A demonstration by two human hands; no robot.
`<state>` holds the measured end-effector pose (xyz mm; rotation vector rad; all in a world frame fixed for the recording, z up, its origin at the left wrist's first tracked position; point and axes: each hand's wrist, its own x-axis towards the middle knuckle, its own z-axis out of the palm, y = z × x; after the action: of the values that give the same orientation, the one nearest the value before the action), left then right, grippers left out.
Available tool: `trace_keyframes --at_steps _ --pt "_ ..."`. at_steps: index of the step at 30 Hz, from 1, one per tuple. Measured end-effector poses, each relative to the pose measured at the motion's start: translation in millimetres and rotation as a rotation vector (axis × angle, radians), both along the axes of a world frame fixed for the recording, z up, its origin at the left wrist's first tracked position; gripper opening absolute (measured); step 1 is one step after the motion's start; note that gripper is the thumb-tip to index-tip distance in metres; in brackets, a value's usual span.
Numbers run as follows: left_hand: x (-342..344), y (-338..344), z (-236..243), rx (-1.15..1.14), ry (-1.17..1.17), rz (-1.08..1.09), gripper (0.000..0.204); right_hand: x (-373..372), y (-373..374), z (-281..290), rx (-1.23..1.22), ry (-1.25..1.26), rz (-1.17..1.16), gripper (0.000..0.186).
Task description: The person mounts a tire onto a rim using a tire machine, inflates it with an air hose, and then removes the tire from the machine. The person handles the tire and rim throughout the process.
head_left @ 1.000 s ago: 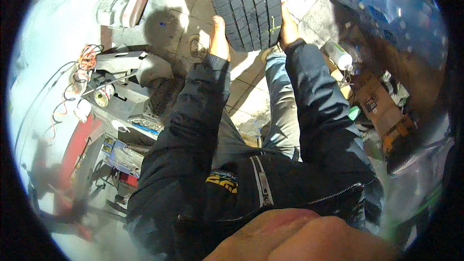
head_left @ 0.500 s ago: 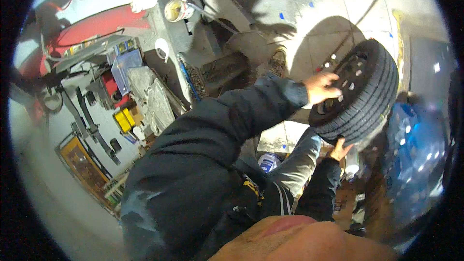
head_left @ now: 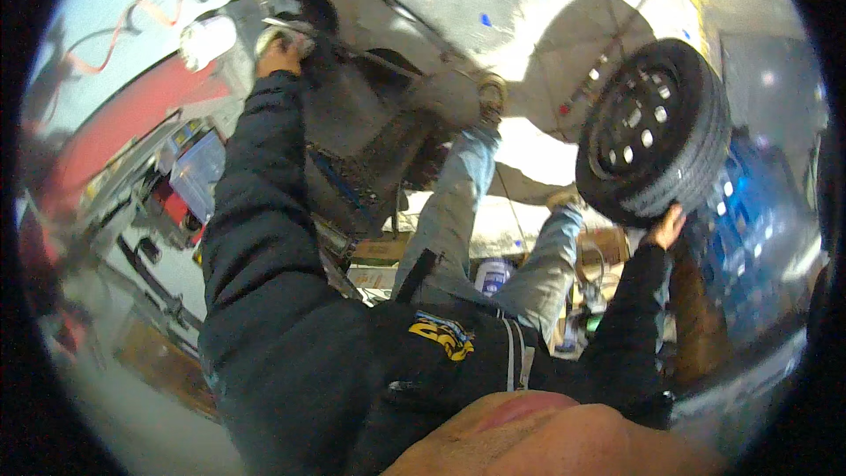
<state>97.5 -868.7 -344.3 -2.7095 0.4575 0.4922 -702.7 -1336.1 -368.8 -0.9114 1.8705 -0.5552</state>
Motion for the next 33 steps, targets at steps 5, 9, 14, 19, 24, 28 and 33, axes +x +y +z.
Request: trace_keyframes --at_steps 5,9,14,19,24,28,33 --pt "15 81 24 0.161 -0.027 -0.151 0.045 9 -19 -4 -0.193 0.297 0.353 0.073" --pt "-14 125 59 0.307 0.194 -0.141 0.056 41 -14 19 -0.147 0.201 0.248 0.073" --pt "-131 54 126 -0.600 0.097 0.782 0.031 68 -10 35 -0.186 0.000 0.176 0.095" --pt "-295 -158 171 -0.911 0.426 0.561 0.029 58 -3 47 -0.172 -0.178 0.129 0.109" --pt "-426 -393 155 -1.005 0.907 0.247 0.027 50 -5 62 -0.186 -0.020 0.209 0.107" --pt "-505 -524 130 -0.995 1.083 -0.035 0.028 47 -9 70 -0.200 0.025 0.222 0.105" --pt "-543 -559 133 -0.813 1.020 -0.006 0.031 41 -11 73 -0.198 0.076 0.244 0.103"
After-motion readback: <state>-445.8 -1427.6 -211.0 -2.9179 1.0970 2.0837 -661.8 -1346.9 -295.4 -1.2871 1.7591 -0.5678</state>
